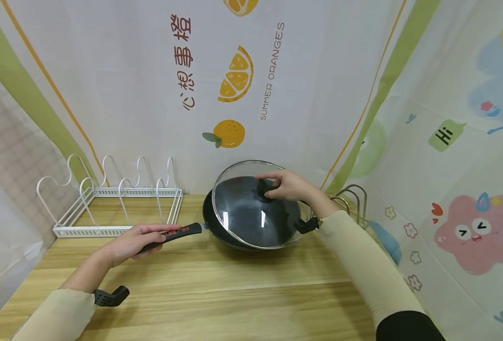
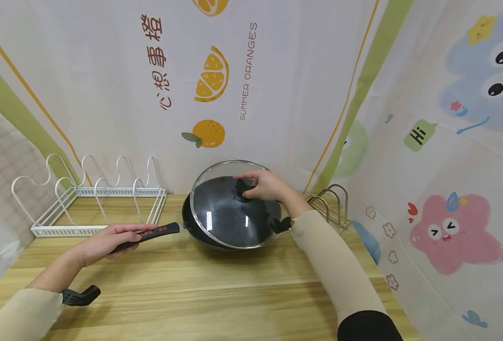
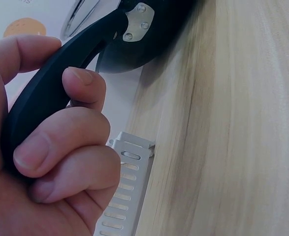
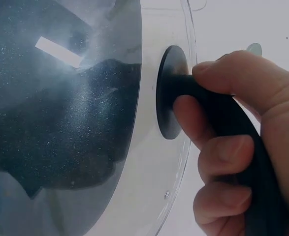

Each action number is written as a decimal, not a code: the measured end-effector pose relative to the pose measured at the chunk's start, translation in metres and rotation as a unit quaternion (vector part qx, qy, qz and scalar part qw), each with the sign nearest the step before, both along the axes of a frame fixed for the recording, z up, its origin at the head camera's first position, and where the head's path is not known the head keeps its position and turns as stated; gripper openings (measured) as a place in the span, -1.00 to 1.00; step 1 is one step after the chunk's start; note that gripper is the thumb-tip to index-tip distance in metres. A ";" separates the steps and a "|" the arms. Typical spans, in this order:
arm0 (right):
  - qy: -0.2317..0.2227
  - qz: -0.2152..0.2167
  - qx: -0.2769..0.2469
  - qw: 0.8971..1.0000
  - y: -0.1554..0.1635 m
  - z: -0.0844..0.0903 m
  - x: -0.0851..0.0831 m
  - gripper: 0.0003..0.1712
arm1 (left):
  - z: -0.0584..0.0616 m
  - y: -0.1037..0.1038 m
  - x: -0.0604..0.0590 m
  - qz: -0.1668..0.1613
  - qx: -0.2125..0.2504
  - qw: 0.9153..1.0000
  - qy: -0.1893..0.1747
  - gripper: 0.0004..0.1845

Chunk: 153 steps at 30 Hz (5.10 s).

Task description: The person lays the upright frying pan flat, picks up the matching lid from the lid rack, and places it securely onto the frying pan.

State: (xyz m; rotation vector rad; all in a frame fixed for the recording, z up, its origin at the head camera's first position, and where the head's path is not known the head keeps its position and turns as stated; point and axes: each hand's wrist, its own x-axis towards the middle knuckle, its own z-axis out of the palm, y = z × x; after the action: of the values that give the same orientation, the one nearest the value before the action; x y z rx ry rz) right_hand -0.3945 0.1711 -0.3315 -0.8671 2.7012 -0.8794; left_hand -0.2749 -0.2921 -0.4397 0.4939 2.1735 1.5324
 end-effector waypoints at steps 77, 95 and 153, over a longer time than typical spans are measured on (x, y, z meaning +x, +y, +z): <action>-0.065 0.023 0.061 0.996 -0.034 -0.019 -0.035 -0.29 | 0.000 0.000 -0.001 -0.009 0.013 1.000 -0.004 -0.51; -0.055 0.022 0.075 0.995 -0.038 -0.021 -0.037 -0.31 | -0.001 0.000 -0.002 -0.010 0.013 1.000 0.000 -0.52; -0.054 -0.015 0.117 0.992 -0.044 -0.019 -0.029 -0.34 | 0.000 -0.001 -0.002 -0.008 0.004 1.000 -0.004 -0.53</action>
State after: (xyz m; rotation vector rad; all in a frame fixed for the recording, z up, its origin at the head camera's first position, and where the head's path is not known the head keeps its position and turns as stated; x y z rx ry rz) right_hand -0.4237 0.1267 -0.3501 -0.7109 2.6599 -0.5806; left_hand -0.2772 -0.2933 -0.4396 0.5055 2.1527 1.5311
